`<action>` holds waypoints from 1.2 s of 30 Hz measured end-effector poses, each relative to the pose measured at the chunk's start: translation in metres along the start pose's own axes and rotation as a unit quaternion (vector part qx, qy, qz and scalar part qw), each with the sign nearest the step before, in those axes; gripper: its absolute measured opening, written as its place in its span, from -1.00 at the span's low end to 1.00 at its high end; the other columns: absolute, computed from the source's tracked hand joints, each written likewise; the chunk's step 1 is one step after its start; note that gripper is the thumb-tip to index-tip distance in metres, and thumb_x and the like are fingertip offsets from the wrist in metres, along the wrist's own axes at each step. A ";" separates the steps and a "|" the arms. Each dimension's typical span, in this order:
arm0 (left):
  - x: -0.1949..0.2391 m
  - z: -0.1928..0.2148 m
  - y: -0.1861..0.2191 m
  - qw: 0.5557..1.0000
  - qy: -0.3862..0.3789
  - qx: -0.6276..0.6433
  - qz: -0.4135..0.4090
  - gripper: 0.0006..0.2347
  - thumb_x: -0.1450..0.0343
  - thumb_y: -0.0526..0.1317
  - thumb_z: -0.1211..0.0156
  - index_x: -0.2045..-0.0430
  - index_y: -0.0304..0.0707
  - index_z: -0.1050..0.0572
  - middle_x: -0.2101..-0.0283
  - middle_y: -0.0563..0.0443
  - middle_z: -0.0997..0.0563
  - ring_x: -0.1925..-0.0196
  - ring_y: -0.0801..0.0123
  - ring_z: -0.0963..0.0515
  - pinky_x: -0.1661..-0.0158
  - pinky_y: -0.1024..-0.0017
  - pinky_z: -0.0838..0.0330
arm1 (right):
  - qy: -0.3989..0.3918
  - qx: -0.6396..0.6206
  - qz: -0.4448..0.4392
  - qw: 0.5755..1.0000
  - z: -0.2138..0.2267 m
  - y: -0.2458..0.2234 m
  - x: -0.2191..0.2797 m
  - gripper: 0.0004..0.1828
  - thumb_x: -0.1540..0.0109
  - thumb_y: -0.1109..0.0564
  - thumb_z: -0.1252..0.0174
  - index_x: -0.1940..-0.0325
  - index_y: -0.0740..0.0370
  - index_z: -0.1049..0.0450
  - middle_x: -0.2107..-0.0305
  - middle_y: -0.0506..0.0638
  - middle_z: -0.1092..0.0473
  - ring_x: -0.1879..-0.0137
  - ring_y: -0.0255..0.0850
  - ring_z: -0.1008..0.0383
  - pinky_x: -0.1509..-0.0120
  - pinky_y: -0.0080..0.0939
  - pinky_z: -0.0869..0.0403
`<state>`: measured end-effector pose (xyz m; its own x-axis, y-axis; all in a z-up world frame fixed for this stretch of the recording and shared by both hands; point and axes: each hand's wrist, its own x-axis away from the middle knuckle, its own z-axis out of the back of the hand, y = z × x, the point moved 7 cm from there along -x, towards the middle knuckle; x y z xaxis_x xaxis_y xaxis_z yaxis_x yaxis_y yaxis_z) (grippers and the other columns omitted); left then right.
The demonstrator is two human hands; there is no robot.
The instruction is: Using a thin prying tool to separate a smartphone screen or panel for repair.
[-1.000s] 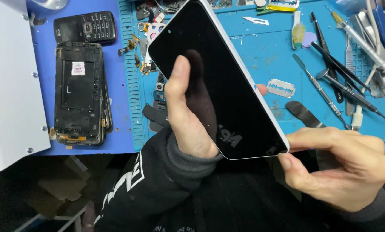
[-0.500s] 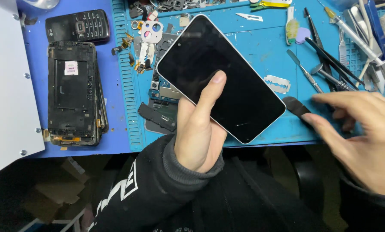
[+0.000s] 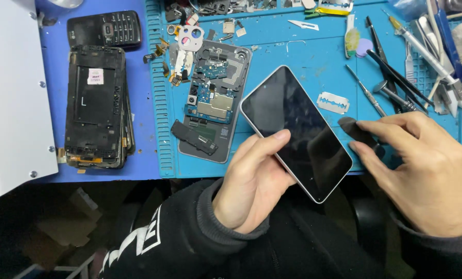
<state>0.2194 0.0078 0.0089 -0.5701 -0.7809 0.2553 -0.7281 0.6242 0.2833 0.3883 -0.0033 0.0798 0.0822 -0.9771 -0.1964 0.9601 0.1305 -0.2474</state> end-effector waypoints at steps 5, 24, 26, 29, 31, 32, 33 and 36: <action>-0.006 -0.001 0.005 0.998 -0.030 -0.024 0.042 -0.67 -0.58 -0.21 -0.01 -0.18 -0.47 -0.38 -0.18 -0.21 -0.54 -0.21 0.15 -0.55 -0.20 0.03 -0.44 | -0.035 0.020 -0.029 0.999 -0.002 0.005 0.005 -0.68 -0.12 0.13 -0.42 0.05 0.19 -0.65 0.28 0.05 -0.49 0.30 -0.07 -0.53 0.26 -0.15 -0.47; 0.046 0.007 0.006 0.945 -0.073 -0.317 -0.021 -0.18 -0.45 -0.19 -0.28 -0.51 -0.39 0.20 -0.59 -0.35 0.04 -0.60 0.11 -0.08 -0.44 0.29 -0.09 | -0.094 -0.041 -0.103 0.989 -0.028 0.054 0.020 -0.46 -0.04 0.08 -0.45 -0.11 0.05 -0.56 0.31 -0.06 -0.53 0.29 -0.31 -0.65 0.13 -0.28 -0.61; 0.053 0.011 0.010 0.956 -0.053 -0.289 0.019 -0.19 -0.45 -0.19 -0.24 -0.50 -0.32 0.23 -0.57 -0.37 0.07 -0.59 0.13 -0.04 -0.41 0.31 -0.12 | -0.080 -0.055 -0.107 0.990 -0.025 0.052 0.017 -0.45 -0.03 0.09 -0.47 -0.10 0.08 -0.54 0.34 -0.04 -0.55 0.33 -0.30 -0.65 0.17 -0.28 -0.62; 0.065 0.003 0.029 0.954 -0.069 -0.290 0.017 -0.29 -0.43 -0.17 -0.16 -0.46 -0.25 0.09 -0.51 -0.26 -0.07 -0.48 0.12 -0.29 -0.29 0.27 -0.29 | -0.080 -0.090 -0.152 0.981 -0.028 0.059 0.018 -0.47 -0.06 0.13 -0.46 -0.11 0.11 -0.54 0.33 -0.01 -0.59 0.31 -0.29 -0.59 0.20 -0.27 -0.63; 0.072 0.000 0.038 0.954 -0.115 -0.276 0.011 -0.44 -0.50 -0.19 -0.11 -0.40 -0.40 -0.11 -0.35 -0.39 -0.38 -0.29 0.12 -0.47 -0.24 0.29 -0.39 | -0.078 -0.104 -0.170 0.977 -0.027 0.063 0.018 -0.46 -0.07 0.12 -0.47 -0.13 0.11 -0.56 0.32 0.01 -0.57 0.32 -0.27 -0.58 0.22 -0.25 -0.60; 0.073 0.004 0.041 0.954 -0.117 -0.274 0.011 -0.44 -0.50 -0.19 -0.11 -0.40 -0.40 -0.11 -0.35 -0.39 -0.38 -0.29 0.12 -0.47 -0.24 0.29 -0.39 | -0.077 -0.102 -0.171 0.977 -0.025 0.063 0.019 -0.46 -0.07 0.12 -0.47 -0.13 0.11 -0.56 0.32 0.01 -0.57 0.32 -0.27 -0.58 0.22 -0.25 -0.60; 0.075 0.007 0.045 0.955 -0.124 -0.268 -0.007 -0.51 -0.52 -0.20 -0.09 -0.34 -0.42 -0.18 -0.28 -0.34 -0.45 -0.25 0.17 -0.51 -0.23 0.30 -0.41 | -0.079 -0.097 -0.163 0.979 -0.022 0.062 0.019 -0.44 -0.03 0.15 -0.48 -0.13 0.11 -0.56 0.29 0.02 -0.60 0.28 -0.28 -0.60 0.21 -0.25 -0.59; 0.078 0.014 0.056 0.953 -0.139 -0.262 -0.054 -0.61 -0.56 -0.23 -0.07 -0.27 -0.46 -0.29 -0.20 -0.30 -0.51 -0.21 0.20 -0.55 -0.25 0.29 -0.44 | -0.042 -0.132 -0.152 0.979 -0.010 0.064 0.022 -0.46 -0.06 0.25 -0.40 -0.15 0.15 -0.56 0.24 0.06 -0.61 0.20 -0.26 -0.62 0.14 -0.23 -0.57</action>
<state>0.1289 -0.0186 0.0316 -0.6342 -0.7724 -0.0349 -0.5391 0.4094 0.7360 0.4485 -0.0149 0.0500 -0.1648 -0.9863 0.0000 0.8424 -0.1407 -0.5202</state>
